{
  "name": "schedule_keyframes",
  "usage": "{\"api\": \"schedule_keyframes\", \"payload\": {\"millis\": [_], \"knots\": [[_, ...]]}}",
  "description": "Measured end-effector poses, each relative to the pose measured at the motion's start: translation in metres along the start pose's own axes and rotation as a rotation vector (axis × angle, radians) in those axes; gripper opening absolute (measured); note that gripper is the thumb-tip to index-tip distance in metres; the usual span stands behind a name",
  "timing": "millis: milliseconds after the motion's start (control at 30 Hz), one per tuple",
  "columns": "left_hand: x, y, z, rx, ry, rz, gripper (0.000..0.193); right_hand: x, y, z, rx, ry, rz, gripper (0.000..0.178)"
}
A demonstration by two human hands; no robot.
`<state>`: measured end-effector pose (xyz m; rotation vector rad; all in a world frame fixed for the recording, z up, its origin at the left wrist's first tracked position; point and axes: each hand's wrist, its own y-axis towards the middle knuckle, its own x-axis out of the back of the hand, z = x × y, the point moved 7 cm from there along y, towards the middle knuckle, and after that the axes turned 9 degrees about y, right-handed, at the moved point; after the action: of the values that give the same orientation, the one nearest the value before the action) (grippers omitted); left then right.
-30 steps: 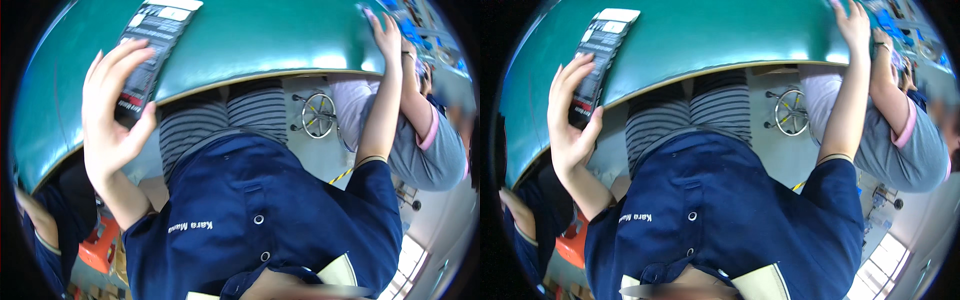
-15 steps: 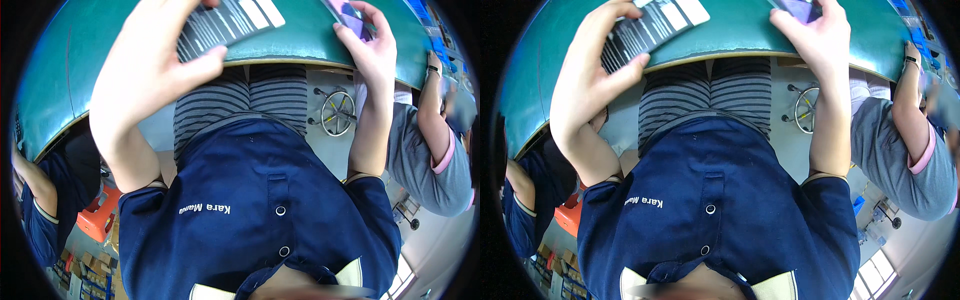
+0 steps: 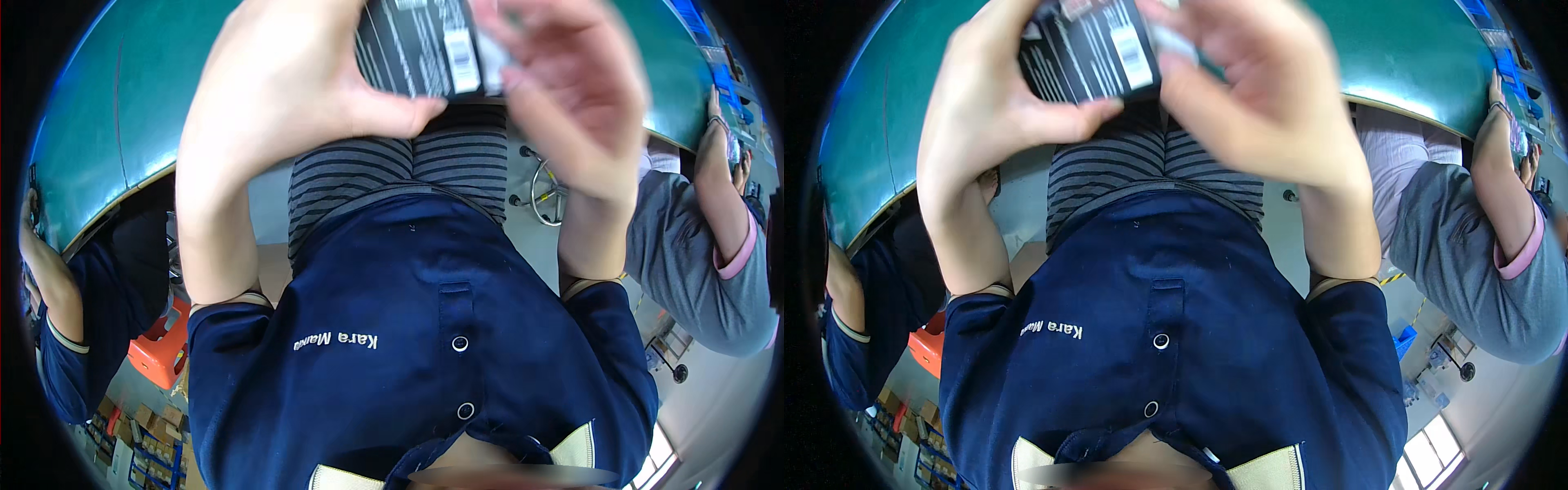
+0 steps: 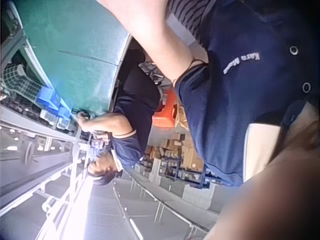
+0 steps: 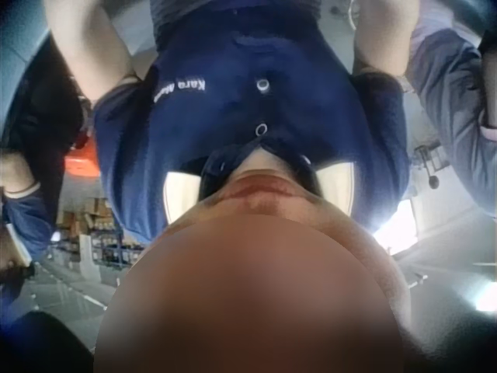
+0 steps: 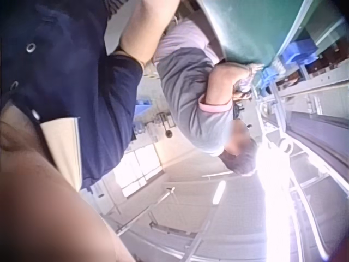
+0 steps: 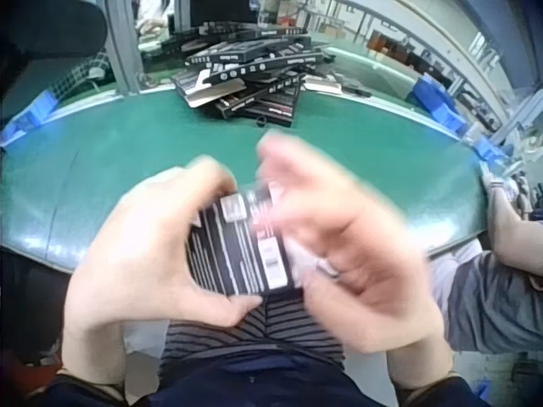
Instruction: Packaging electronic components and batteries into retail boxes on an assembly line.
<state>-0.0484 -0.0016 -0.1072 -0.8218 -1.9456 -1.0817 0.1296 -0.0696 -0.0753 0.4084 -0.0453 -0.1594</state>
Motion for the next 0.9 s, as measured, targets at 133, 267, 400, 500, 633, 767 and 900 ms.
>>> {"api": "schedule_keyframes", "payload": {"millis": [133,267,400,500,633,767,900], "knots": [[0.008,0.015,-0.004,0.319,-0.607,-0.508,0.077,-0.024,-0.004,0.004,0.077,0.269,-0.255,0.063],[0.009,0.018,0.002,0.209,-0.623,-0.696,0.07,-0.044,-0.004,0.002,0.128,0.233,-0.228,0.057],[0.011,0.019,0.009,0.107,-0.652,-0.889,0.064,-0.057,-0.002,-0.004,0.164,0.181,-0.195,0.05],[0.028,-0.003,0.018,0.193,-0.656,-0.906,0.054,-0.067,0.006,-0.02,0.19,0.162,-0.175,0.045],[0.033,-0.022,0.037,0.177,-0.749,-0.898,0.04,-0.065,0.0,-0.026,0.226,0.107,-0.158,0.039],[0.031,-0.033,0.052,0.157,-0.872,-0.878,0.023,-0.063,-0.002,-0.036,0.26,0.054,-0.15,0.033],[0.021,-0.042,0.067,0.148,-0.987,-0.868,0.016,-0.065,-0.015,-0.037,0.287,0.008,-0.127,0.027]]}}
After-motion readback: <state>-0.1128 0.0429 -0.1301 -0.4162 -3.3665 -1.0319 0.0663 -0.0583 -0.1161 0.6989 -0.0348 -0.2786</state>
